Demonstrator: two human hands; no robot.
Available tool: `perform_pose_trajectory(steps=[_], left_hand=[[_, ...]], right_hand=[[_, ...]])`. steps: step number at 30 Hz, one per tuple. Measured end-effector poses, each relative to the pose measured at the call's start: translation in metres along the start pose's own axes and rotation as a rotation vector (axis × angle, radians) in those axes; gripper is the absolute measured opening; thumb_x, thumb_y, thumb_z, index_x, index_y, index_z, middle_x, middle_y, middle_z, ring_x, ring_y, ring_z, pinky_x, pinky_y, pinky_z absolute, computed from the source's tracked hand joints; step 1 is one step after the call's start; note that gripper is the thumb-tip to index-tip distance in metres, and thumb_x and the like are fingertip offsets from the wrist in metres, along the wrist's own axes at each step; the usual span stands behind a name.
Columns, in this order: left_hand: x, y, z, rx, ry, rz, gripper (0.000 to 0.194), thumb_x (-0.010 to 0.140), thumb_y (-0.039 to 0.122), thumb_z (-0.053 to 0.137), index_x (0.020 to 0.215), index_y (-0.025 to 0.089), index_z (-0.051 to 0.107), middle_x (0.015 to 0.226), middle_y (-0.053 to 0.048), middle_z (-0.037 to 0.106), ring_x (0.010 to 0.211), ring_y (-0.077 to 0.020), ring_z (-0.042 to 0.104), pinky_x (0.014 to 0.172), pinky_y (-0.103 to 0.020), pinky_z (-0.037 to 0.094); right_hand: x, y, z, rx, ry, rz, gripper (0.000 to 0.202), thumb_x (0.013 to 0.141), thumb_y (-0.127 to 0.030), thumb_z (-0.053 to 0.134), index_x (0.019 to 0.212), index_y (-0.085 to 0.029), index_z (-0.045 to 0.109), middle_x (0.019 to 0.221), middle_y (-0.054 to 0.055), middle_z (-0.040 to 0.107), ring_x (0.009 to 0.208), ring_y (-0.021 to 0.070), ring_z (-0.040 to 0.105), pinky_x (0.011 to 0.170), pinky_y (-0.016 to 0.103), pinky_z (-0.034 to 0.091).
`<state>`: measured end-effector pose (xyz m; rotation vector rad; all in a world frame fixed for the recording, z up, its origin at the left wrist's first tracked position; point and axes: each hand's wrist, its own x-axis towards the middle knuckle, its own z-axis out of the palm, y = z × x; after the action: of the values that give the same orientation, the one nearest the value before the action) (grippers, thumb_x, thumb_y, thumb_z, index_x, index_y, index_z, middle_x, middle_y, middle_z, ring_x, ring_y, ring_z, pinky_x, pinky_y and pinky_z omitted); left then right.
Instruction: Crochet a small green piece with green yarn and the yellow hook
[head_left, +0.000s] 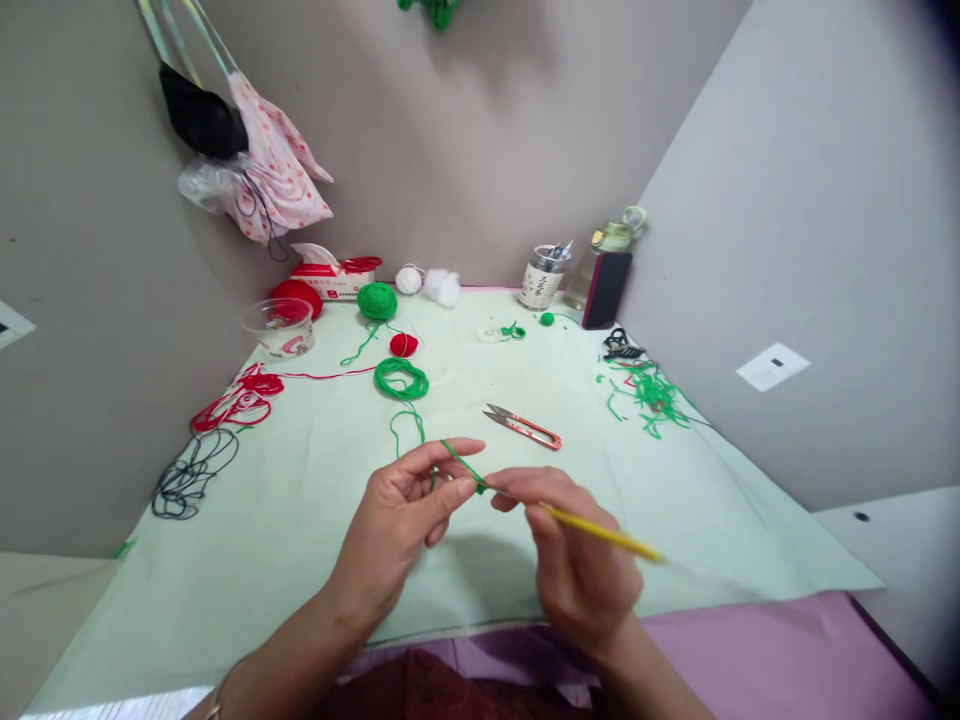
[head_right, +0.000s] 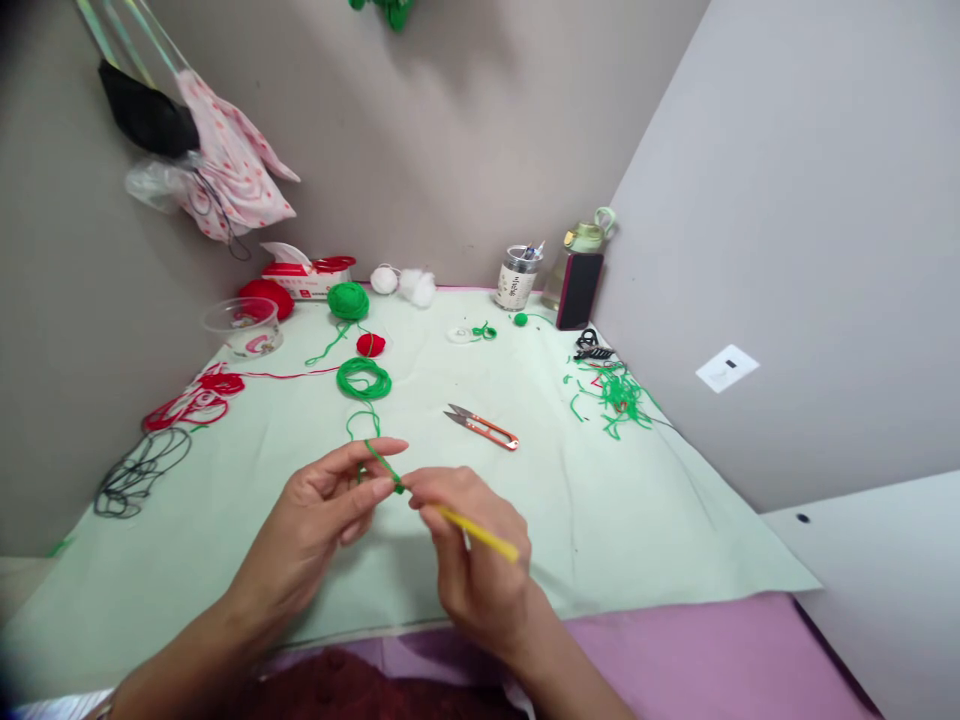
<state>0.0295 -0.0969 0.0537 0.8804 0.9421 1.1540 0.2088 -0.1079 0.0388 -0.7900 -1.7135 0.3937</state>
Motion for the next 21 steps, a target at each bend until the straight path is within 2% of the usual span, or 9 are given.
perform_pose_trajectory(steps=[2,5,7,10,12,14,17,21], left_hand=[[0.000,-0.002,-0.001,0.034,0.027,0.020,0.034,0.082,0.031,0.092,0.115,0.025,0.086,0.080,0.002,0.064,0.054,-0.0064,0.042,0.051,-0.023,0.031],[0.001,-0.005,0.000,-0.046,0.008,-0.017,0.048,0.078,0.030,0.095,0.124,0.025,0.083,0.080,0.003,0.063,0.055,-0.0060,0.041,0.050,-0.021,0.030],[0.002,-0.005,0.002,-0.152,-0.059,-0.095,0.051,0.078,0.032,0.096,0.125,0.023,0.081,0.075,0.005,0.059,0.051,-0.0038,0.035,0.048,-0.020,0.026],[0.002,-0.002,0.004,-0.292,-0.153,-0.227,0.045,0.078,0.031,0.096,0.119,0.018,0.083,0.066,0.008,0.050,0.046,-0.0006,0.024,0.046,-0.019,0.019],[0.002,0.002,0.004,-0.326,-0.147,-0.240,0.041,0.077,0.027,0.096,0.115,0.017,0.084,0.067,0.008,0.049,0.045,0.0009,0.022,0.045,-0.019,0.018],[0.001,0.004,0.005,-0.304,-0.108,-0.197,0.040,0.076,0.024,0.097,0.114,0.020,0.085,0.073,0.007,0.053,0.046,0.0016,0.024,0.045,-0.018,0.018],[-0.002,0.004,0.007,-0.215,-0.090,-0.130,0.043,0.077,0.025,0.096,0.119,0.024,0.084,0.078,0.005,0.058,0.049,-0.0002,0.031,0.046,-0.018,0.021],[-0.004,-0.004,0.009,-0.134,-0.033,-0.067,0.043,0.080,0.024,0.094,0.122,0.026,0.084,0.082,0.004,0.062,0.050,-0.0008,0.036,0.048,-0.019,0.025]], right_hand=[[-0.001,0.001,0.001,-0.181,-0.061,-0.195,0.031,0.105,-0.011,0.056,0.131,-0.022,0.070,0.107,0.011,0.083,0.096,0.0215,0.080,0.078,0.032,0.066],[-0.002,0.003,0.006,-0.366,-0.110,-0.320,0.039,0.102,-0.007,0.059,0.136,-0.023,0.072,0.109,0.012,0.082,0.098,0.0220,0.079,0.080,0.032,0.067],[-0.004,0.004,0.008,-0.345,-0.071,-0.275,0.041,0.101,-0.006,0.061,0.132,-0.028,0.076,0.108,0.009,0.081,0.098,0.0216,0.078,0.082,0.032,0.066],[-0.004,0.003,0.008,-0.191,0.044,-0.098,0.035,0.103,-0.009,0.060,0.124,-0.030,0.078,0.106,0.008,0.079,0.095,0.0221,0.076,0.077,0.035,0.065],[-0.001,0.001,0.006,0.002,0.105,0.056,0.028,0.106,-0.014,0.056,0.115,-0.027,0.078,0.097,0.007,0.077,0.083,0.0204,0.073,0.070,0.035,0.063],[0.004,-0.001,0.005,0.211,0.114,0.170,0.024,0.108,-0.020,0.056,0.106,-0.025,0.079,0.091,0.006,0.076,0.074,0.0185,0.070,0.066,0.034,0.061],[0.008,-0.002,0.007,0.298,0.071,0.191,0.020,0.106,-0.023,0.062,0.104,-0.026,0.081,0.095,0.006,0.080,0.084,0.0209,0.075,0.069,0.034,0.062],[0.002,0.000,0.013,0.124,0.056,0.127,0.026,0.104,-0.013,0.063,0.115,-0.028,0.081,0.099,0.006,0.082,0.088,0.0209,0.077,0.071,0.033,0.064]])
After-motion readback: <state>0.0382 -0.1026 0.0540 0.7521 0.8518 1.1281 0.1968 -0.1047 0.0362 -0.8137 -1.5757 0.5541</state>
